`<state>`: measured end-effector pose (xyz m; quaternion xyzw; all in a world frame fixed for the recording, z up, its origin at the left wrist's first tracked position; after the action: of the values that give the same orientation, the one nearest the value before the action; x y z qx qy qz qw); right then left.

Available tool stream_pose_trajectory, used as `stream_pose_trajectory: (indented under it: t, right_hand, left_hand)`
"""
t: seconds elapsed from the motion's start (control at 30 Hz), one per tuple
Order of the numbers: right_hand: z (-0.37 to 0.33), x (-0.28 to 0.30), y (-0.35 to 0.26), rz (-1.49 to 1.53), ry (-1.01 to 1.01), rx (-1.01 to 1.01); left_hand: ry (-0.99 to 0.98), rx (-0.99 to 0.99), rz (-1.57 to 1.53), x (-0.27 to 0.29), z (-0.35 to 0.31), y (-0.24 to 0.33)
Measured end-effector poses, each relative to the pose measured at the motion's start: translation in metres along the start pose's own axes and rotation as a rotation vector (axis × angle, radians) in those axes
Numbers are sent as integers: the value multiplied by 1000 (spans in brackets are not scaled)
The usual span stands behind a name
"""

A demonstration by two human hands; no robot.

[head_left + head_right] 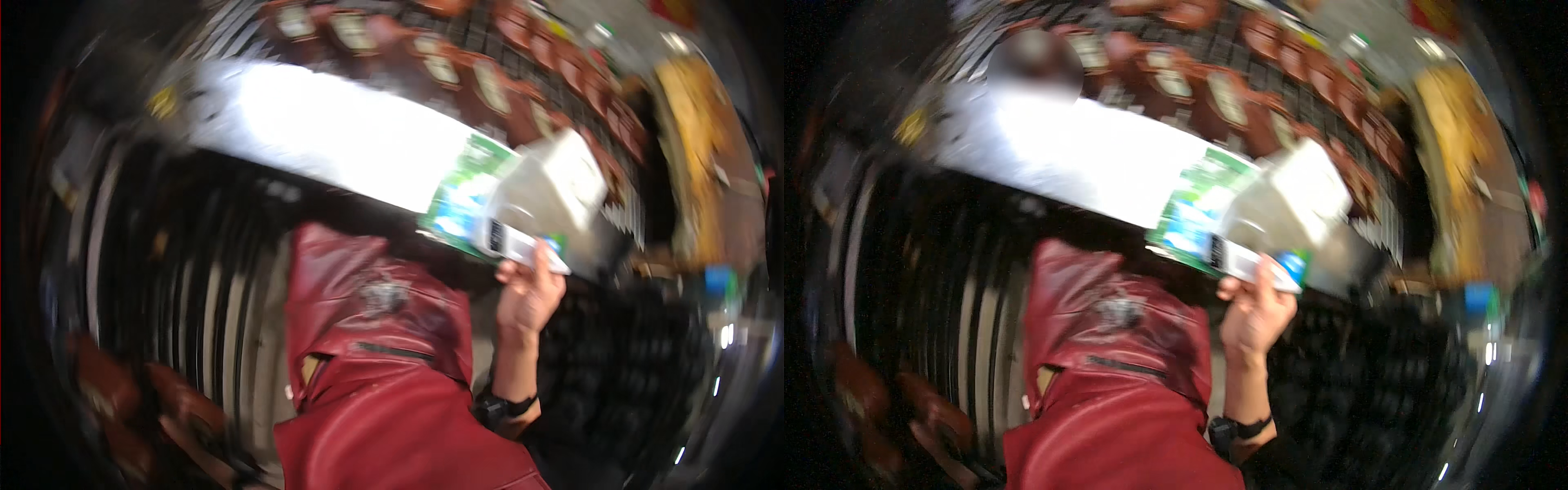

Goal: Apply adhesive to shoe uppers using a brush and attach rubber soles.

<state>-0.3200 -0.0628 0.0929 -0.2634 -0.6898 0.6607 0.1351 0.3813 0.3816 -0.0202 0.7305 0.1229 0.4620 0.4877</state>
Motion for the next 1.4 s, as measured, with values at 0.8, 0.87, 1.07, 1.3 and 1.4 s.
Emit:
stream_pose_trajectory:
  t: [0.8,0.87,1.07,1.3,1.4]
  right_hand:
    - [-5,-51,43,245,-338,-283]
    - [-11,-69,51,208,-449,-236]
    - [9,-105,51,-38,-468,-116]
    - [75,-149,61,-185,-451,-85]
    - [57,-133,58,-193,-519,-92]
  left_hand:
    - [-573,-1385,-142,-458,-48,402]
    - [-575,-1356,-116,-459,-44,402]
    - [-606,-1358,-95,-456,-45,408]
    - [-557,-1406,-157,-450,-44,405]
    - [-512,-1428,-188,-448,-43,408]
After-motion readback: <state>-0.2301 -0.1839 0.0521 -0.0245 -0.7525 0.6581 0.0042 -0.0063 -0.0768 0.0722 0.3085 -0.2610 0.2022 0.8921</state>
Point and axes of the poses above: each hand's wrist, its own z-axis towards the middle knuckle, its own x-axis out of the back of the hand, y = z × x, the point moved 10 cm from there along z, towards the middle knuckle, and after that the axes turned 9 degrees about -z, right-handed, at the moved point
